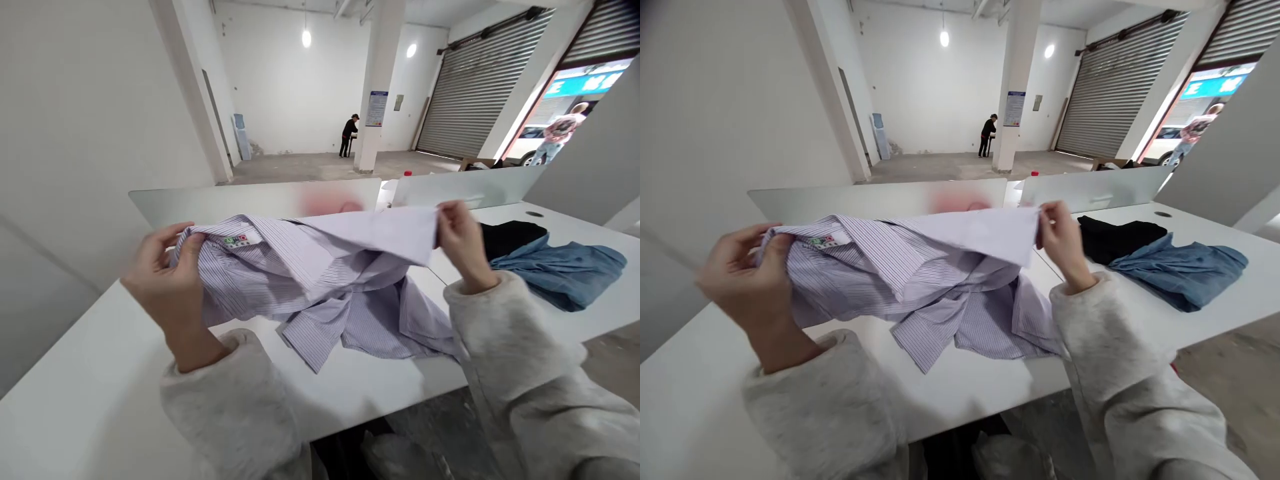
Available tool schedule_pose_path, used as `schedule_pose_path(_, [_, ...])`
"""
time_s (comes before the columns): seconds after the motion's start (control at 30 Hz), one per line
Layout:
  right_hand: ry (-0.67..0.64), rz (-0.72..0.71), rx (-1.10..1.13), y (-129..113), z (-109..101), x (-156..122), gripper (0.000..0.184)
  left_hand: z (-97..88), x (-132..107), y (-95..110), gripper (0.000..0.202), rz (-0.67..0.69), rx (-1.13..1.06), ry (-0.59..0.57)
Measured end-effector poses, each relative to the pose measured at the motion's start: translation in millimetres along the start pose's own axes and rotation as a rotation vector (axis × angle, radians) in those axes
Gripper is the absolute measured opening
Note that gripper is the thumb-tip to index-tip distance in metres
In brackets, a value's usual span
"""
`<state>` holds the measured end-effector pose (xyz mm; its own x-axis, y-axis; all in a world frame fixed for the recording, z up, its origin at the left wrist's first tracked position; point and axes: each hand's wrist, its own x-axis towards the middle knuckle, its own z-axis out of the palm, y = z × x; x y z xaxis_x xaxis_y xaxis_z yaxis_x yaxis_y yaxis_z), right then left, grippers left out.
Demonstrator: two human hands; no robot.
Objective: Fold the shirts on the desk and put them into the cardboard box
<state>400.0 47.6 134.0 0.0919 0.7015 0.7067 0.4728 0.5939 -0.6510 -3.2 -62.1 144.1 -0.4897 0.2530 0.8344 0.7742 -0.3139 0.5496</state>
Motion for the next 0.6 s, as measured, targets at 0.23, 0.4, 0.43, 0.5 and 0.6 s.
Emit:
schedule_pose_path(0.23, [0.017,0.225,0.247,28.7,12.7,60.4,0.023,8.7,-2.7,-5.5,0.035,0.051,0.244,-0.432])
schedule_pose_path(0.4, [-0.393,0.37,-0.051,76.5,29.1,24.1,0.028,14.8,-3.1,-81.1,0.042,-0.251,0.512,-0.94])
schedule_pose_path(0.43, [-0.498,0.358,-0.142,85.0,28.2,11.7,0.03,13.4,-4.0,-96.0,0.043,-0.342,0.53,-1.05])
schedule_pose_path(0.5, [-0.737,0.325,-0.312,100.8,23.5,-15.9,0.038,10.9,-7.6,-119.7,0.043,-0.545,0.508,-1.27])
schedule_pose_path(0.6, [-0.963,0.271,-0.465,121.1,12.4,-60.7,0.057,13.3,-17.4,-135.5,0.049,-0.781,0.396,-1.551])
